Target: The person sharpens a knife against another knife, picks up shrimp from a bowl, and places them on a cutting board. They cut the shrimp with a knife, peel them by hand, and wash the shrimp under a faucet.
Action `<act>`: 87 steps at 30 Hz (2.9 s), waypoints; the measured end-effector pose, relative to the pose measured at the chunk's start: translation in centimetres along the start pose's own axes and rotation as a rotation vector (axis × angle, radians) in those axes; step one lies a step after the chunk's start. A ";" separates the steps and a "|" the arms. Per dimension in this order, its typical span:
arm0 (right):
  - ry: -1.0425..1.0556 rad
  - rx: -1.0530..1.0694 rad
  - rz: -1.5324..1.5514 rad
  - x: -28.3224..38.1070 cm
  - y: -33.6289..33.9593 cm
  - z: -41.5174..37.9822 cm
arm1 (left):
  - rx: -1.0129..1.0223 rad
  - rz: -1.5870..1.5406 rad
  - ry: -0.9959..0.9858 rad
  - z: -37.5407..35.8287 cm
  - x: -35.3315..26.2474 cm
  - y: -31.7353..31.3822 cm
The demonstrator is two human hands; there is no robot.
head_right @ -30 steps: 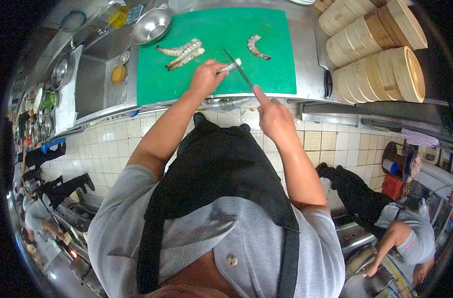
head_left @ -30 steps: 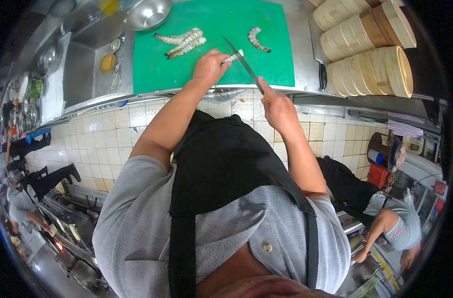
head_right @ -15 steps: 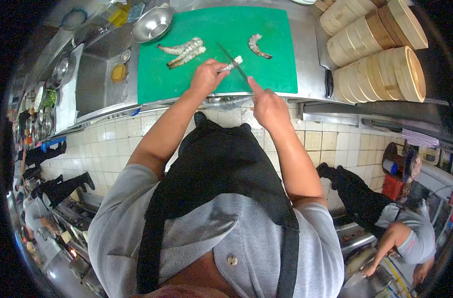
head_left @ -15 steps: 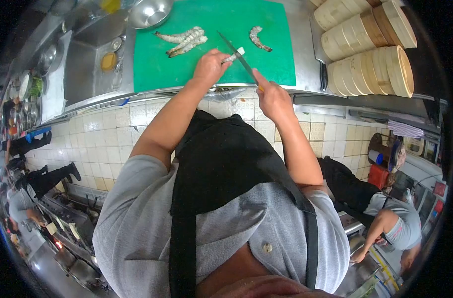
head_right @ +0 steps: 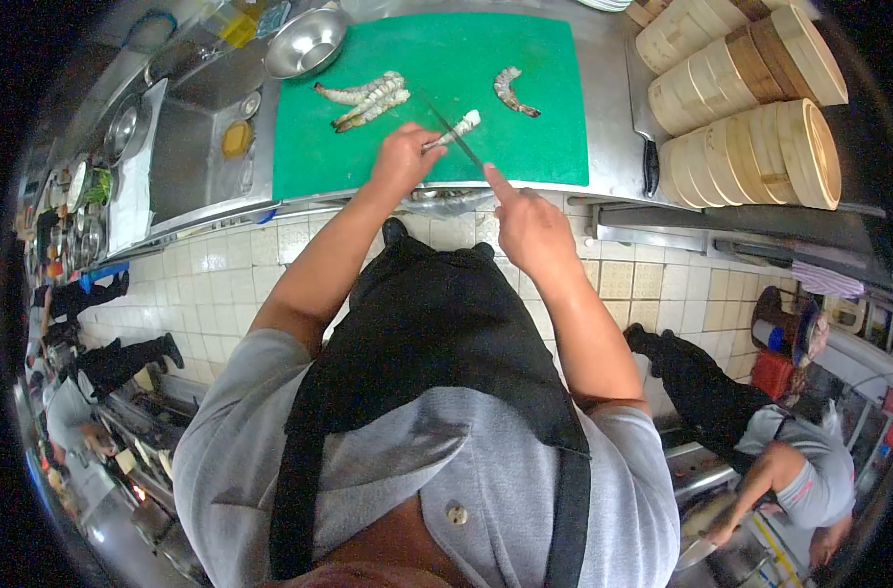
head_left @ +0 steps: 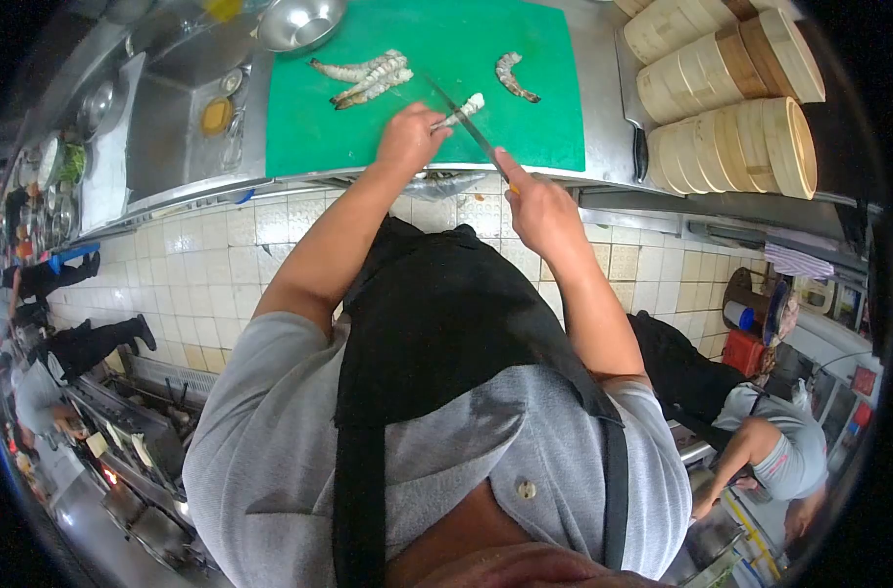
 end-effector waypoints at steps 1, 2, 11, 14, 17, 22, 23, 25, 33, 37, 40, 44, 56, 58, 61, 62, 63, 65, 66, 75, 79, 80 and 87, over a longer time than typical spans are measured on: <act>0.006 -0.023 -0.010 -0.1 -0.4 0.4 | 0.010 0.020 -0.007 -0.1 0.0 -0.1; 0.010 -0.047 -0.019 -0.3 -1.2 1.1 | 0.021 0.040 -0.015 -0.1 0.0 -0.2; 0.028 -0.053 0.013 0.0 -0.9 0.5 | 0.025 0.059 0.010 -0.8 -0.3 0.6; 0.040 -0.099 -0.003 -0.2 -1.6 1.4 | 0.030 0.079 0.011 -0.7 -0.2 0.2; 0.035 -0.084 0.006 0.3 -0.7 1.0 | 0.041 0.093 0.022 -0.6 -0.1 0.3; 0.038 -0.061 0.024 -0.1 -1.4 1.0 | 0.016 0.093 0.007 -0.7 0.1 0.0; 0.047 -0.083 0.022 -0.2 -1.7 1.5 | 0.013 0.091 0.000 -0.7 0.0 0.1; 0.057 -0.103 0.030 0.3 -1.4 1.6 | 0.015 0.096 -0.001 -0.6 -0.1 0.4; 0.056 -0.098 0.026 0.3 -1.9 2.0 | 0.006 0.077 0.012 -0.6 0.2 0.2; 0.035 -0.060 0.059 0.5 -1.4 1.4 | 0.015 0.086 0.024 -0.6 0.1 0.1; 0.036 -0.048 0.099 0.3 -2.6 1.7 | 0.019 0.086 0.044 -0.6 0.3 0.2; 0.052 -0.084 0.145 -0.1 -3.1 2.4 | 0.012 0.085 0.021 -0.6 0.3 0.2; 0.078 -0.166 0.219 -0.2 -2.3 2.6 | 0.059 0.091 0.067 -0.6 0.2 0.3; 0.047 -0.190 0.284 -0.9 -1.1 1.8 | 0.070 0.120 0.082 -0.1 -0.6 0.5; -0.024 -0.208 0.357 -2.3 -0.2 0.8 | 0.074 0.199 0.073 0.7 -1.3 -0.1; -0.038 -0.226 0.368 -3.0 -0.2 0.6 | 0.102 0.215 0.083 1.4 -0.6 -0.8; -0.052 -0.245 0.378 -3.5 -0.3 0.4 | 0.129 0.231 0.091 2.1 -0.5 -1.0; -0.086 -0.260 0.332 -4.6 -0.8 0.0 | 0.213 0.231 0.221 3.0 0.3 -1.6; -0.105 -0.268 0.310 -5.0 -0.8 -0.3 | 0.257 0.231 0.284 3.3 0.6 -2.0; -0.143 -0.235 0.202 -6.5 -2.6 -1.0 | 0.193 0.336 0.117 3.6 -0.6 -2.2; -0.152 -0.224 0.206 -6.4 -2.5 -0.8 | 0.199 0.235 0.217 3.6 1.2 -2.1; -0.155 -0.219 0.207 -6.4 -2.3 -0.7 | 0.191 0.224 0.257 3.9 2.0 -1.5; -0.143 -0.329 0.363 -7.2 -1.2 -2.5 | -0.290 0.461 0.165 7.1 4.4 8.0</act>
Point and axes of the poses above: each hand's wrist, its own z-axis towards the middle knuckle, its own y-axis out of the back of the hand, x = y × z, the point moved 7 cm from there along z, towards the middle knuckle, and after that the axes turned 5 degrees about -z, right-handed, at the moved point
